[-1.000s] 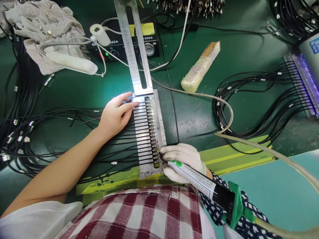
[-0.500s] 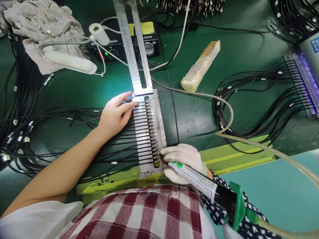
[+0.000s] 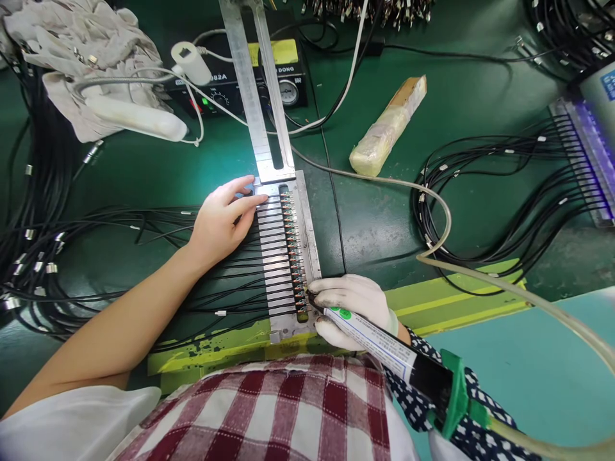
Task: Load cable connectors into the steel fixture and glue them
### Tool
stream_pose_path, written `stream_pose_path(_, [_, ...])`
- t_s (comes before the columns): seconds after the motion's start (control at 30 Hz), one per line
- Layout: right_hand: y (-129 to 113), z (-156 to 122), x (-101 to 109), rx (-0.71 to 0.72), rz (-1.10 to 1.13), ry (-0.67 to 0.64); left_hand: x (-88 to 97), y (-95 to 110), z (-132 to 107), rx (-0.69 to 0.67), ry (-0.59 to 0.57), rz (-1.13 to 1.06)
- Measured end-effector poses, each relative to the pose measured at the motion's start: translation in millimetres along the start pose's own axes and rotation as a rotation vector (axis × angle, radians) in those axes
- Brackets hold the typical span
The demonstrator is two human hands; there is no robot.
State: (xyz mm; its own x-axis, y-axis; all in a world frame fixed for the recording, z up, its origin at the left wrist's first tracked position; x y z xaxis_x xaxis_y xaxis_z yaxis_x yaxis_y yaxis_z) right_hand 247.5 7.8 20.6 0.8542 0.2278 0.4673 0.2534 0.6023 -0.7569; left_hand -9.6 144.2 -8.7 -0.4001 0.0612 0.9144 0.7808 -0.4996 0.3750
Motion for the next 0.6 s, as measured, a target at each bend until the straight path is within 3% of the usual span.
stream_pose_path(0.27, [-11,-4,6,0.019,-0.031,0.092,-0.9,-1,0,0.002,-0.009,-0.014])
stream_pose_path(0.47, [-10,-13,-2,-0.032,-0.016,0.004,-1.3,-2,0,-0.004,0.013,-0.015])
stream_pose_path(0.6, [-7,-14,-3,-0.021,-0.008,0.029,-1.3,-2,0,-0.002,0.014,-0.020])
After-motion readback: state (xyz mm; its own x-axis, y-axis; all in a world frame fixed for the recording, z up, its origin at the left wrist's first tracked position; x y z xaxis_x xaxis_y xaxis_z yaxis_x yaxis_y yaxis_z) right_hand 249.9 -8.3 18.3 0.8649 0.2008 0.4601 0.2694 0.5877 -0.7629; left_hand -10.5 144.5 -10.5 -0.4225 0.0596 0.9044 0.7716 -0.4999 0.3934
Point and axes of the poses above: each hand's wrist, its own z-axis towards the middle knuckle, its own x-axis out of the back of the hand, y = z × x, the point moved 3 cm from there along z, towards the middle knuckle, and after that the axes turned 6 degrees about -y, right-handed, at the moved point
